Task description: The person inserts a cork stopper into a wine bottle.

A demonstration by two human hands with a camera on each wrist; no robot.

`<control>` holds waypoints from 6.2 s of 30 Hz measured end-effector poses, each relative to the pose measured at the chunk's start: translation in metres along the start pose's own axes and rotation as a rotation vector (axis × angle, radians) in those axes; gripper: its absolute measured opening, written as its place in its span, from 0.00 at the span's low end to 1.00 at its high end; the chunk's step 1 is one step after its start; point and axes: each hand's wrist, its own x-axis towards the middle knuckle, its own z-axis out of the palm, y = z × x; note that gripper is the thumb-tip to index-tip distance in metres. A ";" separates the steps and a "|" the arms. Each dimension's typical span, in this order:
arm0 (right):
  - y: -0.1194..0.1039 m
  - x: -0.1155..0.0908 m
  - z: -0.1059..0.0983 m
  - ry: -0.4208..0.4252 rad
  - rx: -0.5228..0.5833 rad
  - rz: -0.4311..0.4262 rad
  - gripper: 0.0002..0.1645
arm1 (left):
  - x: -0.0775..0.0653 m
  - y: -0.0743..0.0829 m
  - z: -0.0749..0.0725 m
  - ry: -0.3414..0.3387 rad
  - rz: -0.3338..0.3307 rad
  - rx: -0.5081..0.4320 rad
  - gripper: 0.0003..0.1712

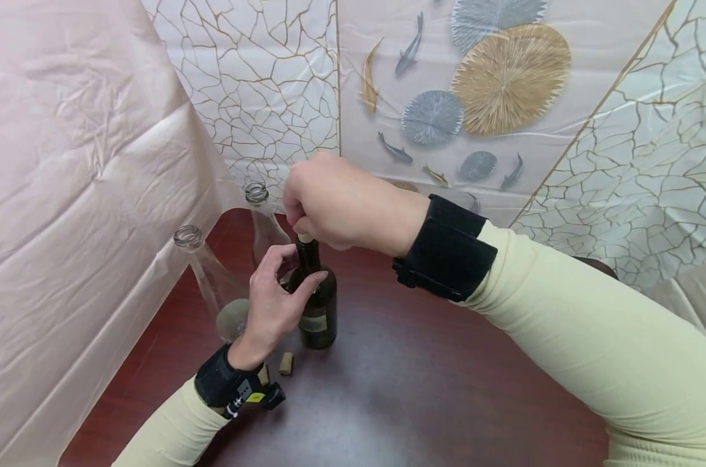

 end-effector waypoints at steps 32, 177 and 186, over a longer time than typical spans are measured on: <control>0.006 -0.038 0.023 0.474 0.091 -0.022 0.13 | 0.001 0.002 0.000 0.001 -0.004 0.039 0.26; -0.025 -0.037 0.320 0.024 0.236 0.169 0.12 | -0.134 -0.061 -0.052 -0.101 -0.330 -0.021 0.06; -0.021 -0.039 0.321 0.053 0.312 0.168 0.10 | -0.134 -0.061 -0.052 -0.099 -0.324 -0.024 0.06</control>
